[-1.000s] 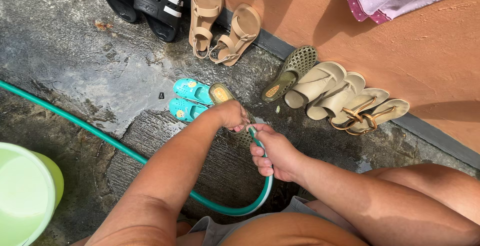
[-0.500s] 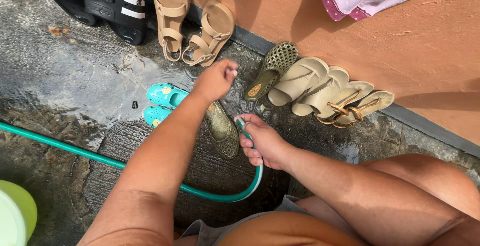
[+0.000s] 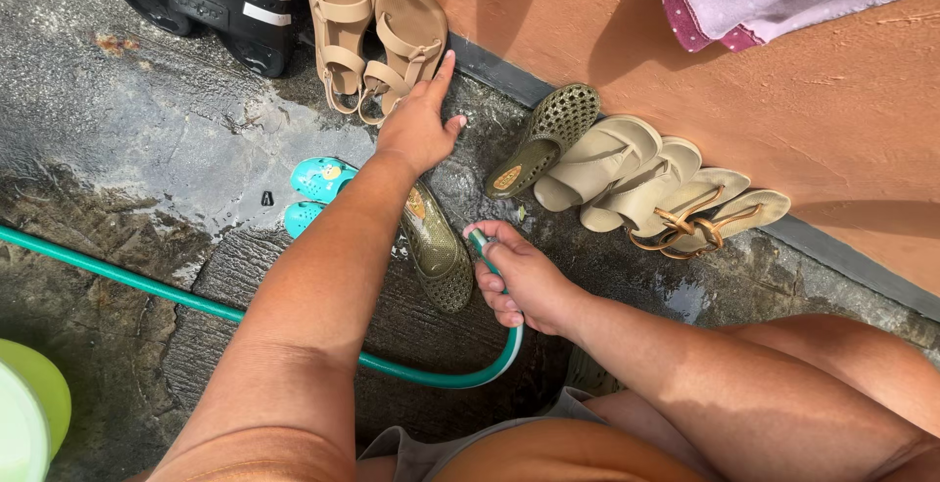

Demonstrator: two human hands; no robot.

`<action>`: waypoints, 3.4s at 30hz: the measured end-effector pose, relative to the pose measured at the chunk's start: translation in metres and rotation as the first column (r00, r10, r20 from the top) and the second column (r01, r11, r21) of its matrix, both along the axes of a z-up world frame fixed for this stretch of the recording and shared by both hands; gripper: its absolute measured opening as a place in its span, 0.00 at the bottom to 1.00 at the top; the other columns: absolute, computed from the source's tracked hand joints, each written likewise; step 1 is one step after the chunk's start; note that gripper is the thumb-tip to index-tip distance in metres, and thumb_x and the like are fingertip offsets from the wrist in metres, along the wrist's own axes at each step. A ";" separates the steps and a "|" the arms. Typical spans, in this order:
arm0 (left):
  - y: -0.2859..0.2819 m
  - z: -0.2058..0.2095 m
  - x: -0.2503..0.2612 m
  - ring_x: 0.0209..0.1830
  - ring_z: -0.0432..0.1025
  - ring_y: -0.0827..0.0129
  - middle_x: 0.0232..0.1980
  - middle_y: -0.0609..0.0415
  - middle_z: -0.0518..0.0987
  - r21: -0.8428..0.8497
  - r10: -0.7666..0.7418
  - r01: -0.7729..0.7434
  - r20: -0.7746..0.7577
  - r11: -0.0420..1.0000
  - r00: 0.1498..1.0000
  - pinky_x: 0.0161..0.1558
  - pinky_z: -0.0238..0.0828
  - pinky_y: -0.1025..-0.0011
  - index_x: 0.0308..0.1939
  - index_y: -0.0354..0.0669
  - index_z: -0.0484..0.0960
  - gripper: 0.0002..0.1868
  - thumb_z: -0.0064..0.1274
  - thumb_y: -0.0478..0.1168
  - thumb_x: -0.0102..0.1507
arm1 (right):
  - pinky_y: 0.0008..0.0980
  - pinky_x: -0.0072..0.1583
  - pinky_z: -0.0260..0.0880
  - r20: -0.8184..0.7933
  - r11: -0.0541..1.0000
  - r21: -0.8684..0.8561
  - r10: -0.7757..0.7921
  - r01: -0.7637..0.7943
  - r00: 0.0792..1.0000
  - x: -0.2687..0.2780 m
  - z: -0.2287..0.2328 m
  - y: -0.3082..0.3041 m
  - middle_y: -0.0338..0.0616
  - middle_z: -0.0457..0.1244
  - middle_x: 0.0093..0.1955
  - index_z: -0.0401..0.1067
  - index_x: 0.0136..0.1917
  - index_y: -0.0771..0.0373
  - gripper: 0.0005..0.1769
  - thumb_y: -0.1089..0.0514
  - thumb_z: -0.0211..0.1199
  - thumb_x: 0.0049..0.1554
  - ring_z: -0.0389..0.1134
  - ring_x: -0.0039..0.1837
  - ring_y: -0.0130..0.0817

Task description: The person washes various types of footwear including sandals, crocs, and slippers by spraying them with water from a hose and scrubbing them by hand.

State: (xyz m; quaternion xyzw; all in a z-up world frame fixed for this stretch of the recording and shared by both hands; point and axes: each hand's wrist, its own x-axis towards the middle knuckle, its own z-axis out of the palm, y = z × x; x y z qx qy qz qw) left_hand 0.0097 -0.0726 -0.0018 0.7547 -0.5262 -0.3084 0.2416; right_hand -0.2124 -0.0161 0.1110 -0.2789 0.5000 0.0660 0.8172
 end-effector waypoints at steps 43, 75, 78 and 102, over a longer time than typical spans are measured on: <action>0.099 0.042 0.058 0.42 0.78 0.72 0.43 0.53 0.84 0.189 0.209 -0.452 -0.978 0.872 -0.006 0.48 0.75 0.73 0.45 0.36 0.81 0.11 0.60 0.42 0.66 | 0.23 0.26 0.44 0.056 0.914 -0.357 0.227 -0.193 0.972 0.059 0.097 0.009 0.34 0.53 0.32 0.58 0.66 0.46 0.17 0.57 0.44 0.64 0.47 0.26 0.21; 0.106 0.050 0.082 0.45 0.80 0.67 0.47 0.49 0.85 0.284 0.269 -0.206 -0.958 0.937 -0.096 0.48 0.80 0.68 0.51 0.37 0.83 0.16 0.55 0.46 0.67 | 0.23 0.28 0.46 0.174 0.907 -0.380 0.265 -0.183 0.949 0.049 0.092 0.031 0.34 0.55 0.35 0.56 0.70 0.47 0.19 0.57 0.44 0.66 0.47 0.27 0.21; 0.104 0.047 0.077 0.41 0.80 0.73 0.43 0.56 0.85 0.238 0.238 -0.012 -0.962 0.971 0.136 0.46 0.78 0.73 0.47 0.41 0.85 0.13 0.58 0.44 0.63 | 0.23 0.28 0.46 0.113 0.937 -0.305 0.213 -0.170 0.971 0.049 0.095 0.032 0.35 0.54 0.35 0.56 0.69 0.47 0.19 0.56 0.44 0.65 0.48 0.28 0.21; 0.167 0.093 0.030 0.50 0.69 0.67 0.37 0.66 0.79 0.173 -0.636 0.804 0.713 0.569 0.296 0.60 0.60 0.62 0.36 0.53 0.85 0.07 0.51 0.41 0.58 | 0.27 0.26 0.46 -0.103 0.933 -0.123 0.327 -0.338 0.940 0.038 0.057 0.032 0.37 0.54 0.34 0.58 0.69 0.44 0.20 0.54 0.44 0.64 0.47 0.26 0.23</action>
